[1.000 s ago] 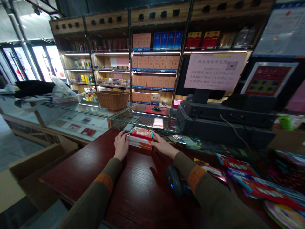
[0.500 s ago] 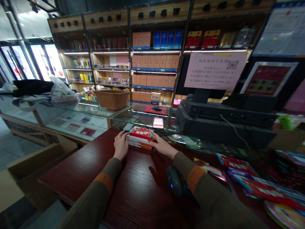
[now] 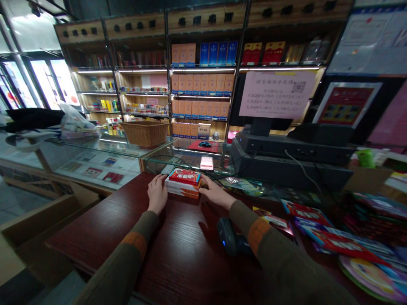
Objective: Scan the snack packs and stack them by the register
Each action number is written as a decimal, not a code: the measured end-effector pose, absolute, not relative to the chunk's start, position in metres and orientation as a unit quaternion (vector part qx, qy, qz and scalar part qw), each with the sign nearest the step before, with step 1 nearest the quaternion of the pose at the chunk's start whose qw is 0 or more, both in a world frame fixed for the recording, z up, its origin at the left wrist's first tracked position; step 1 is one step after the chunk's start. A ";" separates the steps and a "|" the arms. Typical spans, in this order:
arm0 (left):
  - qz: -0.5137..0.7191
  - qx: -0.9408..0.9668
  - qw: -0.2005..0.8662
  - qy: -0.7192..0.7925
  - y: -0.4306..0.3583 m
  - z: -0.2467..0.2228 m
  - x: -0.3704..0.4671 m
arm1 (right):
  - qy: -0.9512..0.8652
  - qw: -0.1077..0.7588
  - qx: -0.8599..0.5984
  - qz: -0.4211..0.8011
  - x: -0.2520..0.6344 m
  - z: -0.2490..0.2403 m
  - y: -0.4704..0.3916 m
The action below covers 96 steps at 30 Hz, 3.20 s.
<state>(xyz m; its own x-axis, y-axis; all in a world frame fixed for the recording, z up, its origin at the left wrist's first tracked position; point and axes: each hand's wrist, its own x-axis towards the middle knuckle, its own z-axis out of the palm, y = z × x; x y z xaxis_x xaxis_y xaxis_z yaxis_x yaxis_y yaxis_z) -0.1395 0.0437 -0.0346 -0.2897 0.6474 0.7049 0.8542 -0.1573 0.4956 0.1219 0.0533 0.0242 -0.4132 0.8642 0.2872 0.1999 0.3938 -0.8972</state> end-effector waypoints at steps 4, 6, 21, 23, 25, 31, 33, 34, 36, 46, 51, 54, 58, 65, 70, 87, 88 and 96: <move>-0.473 -0.597 0.109 -0.639 0.038 -0.023 -0.125 | -0.756 0.352 -0.396 0.384 0.136 0.031 0.043; -0.470 -0.609 0.110 -0.629 0.035 -0.017 -0.115 | -0.757 0.341 -0.414 0.373 0.145 0.031 0.039; -0.438 -0.709 0.037 -0.552 0.024 0.011 -0.024 | -0.751 0.344 -0.469 0.312 0.241 0.024 0.011; -0.429 -0.721 0.029 -0.543 0.023 0.014 -0.011 | -0.747 0.352 -0.472 0.308 0.255 0.024 0.006; -0.419 -0.734 0.021 -0.534 0.024 0.016 0.002 | -0.741 0.361 -0.479 0.302 0.269 0.022 0.002; -0.387 -0.772 0.005 -0.503 0.025 0.023 0.038 | -0.709 0.369 -0.519 0.303 0.310 0.015 -0.002; -0.372 -0.784 0.004 -0.497 0.024 0.025 0.049 | -0.704 0.373 -0.529 0.292 0.325 0.013 -0.002; -0.364 -0.790 0.004 -0.494 0.024 0.027 0.054 | -0.702 0.374 -0.535 0.286 0.332 0.013 -0.003; -0.344 -0.801 0.006 -0.490 0.022 0.031 0.064 | -0.693 0.376 -0.546 0.282 0.348 0.011 -0.004; -0.206 -0.856 -0.032 -0.473 0.020 0.056 0.121 | -0.613 0.386 -0.637 0.264 0.431 0.008 -0.008; -0.180 -0.868 -0.042 -0.461 0.031 0.056 0.152 | -0.586 0.360 -0.681 0.252 0.468 0.009 -0.009; -0.167 -0.874 -0.050 -0.453 0.036 0.054 0.174 | -0.574 0.345 -0.704 0.239 0.485 0.008 -0.013; -0.133 -0.882 -0.049 -0.450 0.040 0.051 0.202 | -0.563 0.323 -0.730 0.214 0.501 0.007 -0.015; -0.079 -0.895 -0.073 -0.433 0.041 0.042 0.244 | -0.565 0.278 -0.759 0.166 0.516 0.006 -0.011; -0.055 -0.895 -0.095 -0.432 0.038 0.039 0.269 | -0.565 0.248 -0.771 0.154 0.522 -0.001 -0.009; -0.024 -0.879 -0.159 -0.450 0.046 0.010 0.312 | -0.581 0.195 -0.775 0.154 0.512 -0.007 -0.008; -0.026 -0.878 -0.163 -0.450 0.046 0.010 0.312 | -0.582 0.198 -0.773 0.154 0.512 -0.007 -0.009; -0.049 -0.864 -0.183 -0.467 0.049 0.008 0.305 | -0.572 0.243 -0.767 0.160 0.511 -0.011 0.001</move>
